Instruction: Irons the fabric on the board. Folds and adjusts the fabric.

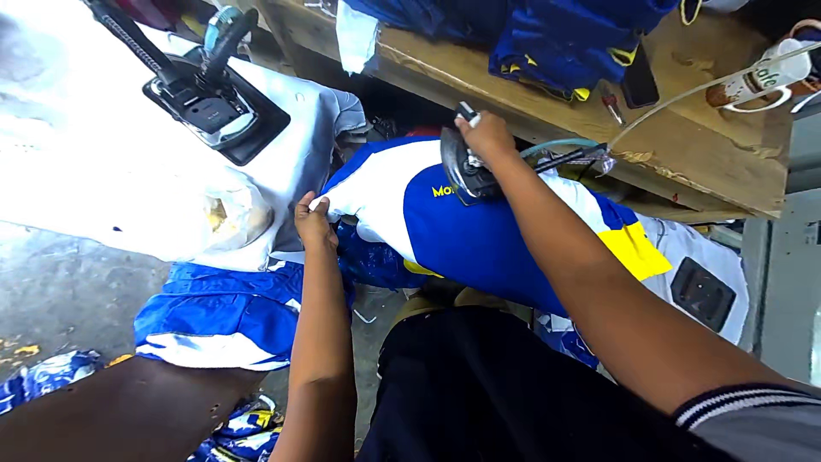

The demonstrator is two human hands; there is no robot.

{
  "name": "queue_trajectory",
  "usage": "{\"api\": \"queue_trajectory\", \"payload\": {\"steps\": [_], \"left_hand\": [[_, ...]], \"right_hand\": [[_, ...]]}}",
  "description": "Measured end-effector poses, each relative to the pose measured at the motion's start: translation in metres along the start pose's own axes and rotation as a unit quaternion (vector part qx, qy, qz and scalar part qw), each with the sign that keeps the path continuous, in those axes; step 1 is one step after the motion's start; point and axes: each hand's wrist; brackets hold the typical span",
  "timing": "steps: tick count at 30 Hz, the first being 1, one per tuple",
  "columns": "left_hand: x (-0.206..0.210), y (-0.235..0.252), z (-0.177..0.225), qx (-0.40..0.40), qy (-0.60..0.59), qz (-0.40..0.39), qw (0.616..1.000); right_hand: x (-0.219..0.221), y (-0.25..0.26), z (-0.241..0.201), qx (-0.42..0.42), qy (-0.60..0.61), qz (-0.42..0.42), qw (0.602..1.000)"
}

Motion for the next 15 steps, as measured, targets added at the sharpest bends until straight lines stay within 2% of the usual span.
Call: {"api": "queue_trajectory", "payload": {"steps": [4, 10, 13, 15], "left_hand": [[-0.001, -0.001, -0.002, -0.002, -0.013, 0.007, 1.0], [0.0, -0.005, -0.002, -0.004, 0.003, 0.004, 1.0], [0.001, -0.011, -0.001, 0.001, 0.001, 0.01, 1.0], [0.003, -0.014, -0.001, 0.008, 0.006, 0.01, 1.0]], "right_hand": [[-0.004, -0.025, 0.042, 0.044, 0.007, 0.019, 0.999], [0.025, -0.134, 0.098, 0.008, -0.05, -0.052, 0.997], [0.035, -0.167, 0.104, -0.006, -0.073, -0.092, 0.993], [0.04, -0.172, 0.09, -0.034, -0.065, -0.104, 0.992]]}}
Point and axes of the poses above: each hand's wrist, its own y-axis towards the middle knuckle, its own x-axis out of the palm, z = x × y, and after that the axes turned 3 degrees about -x, right-handed
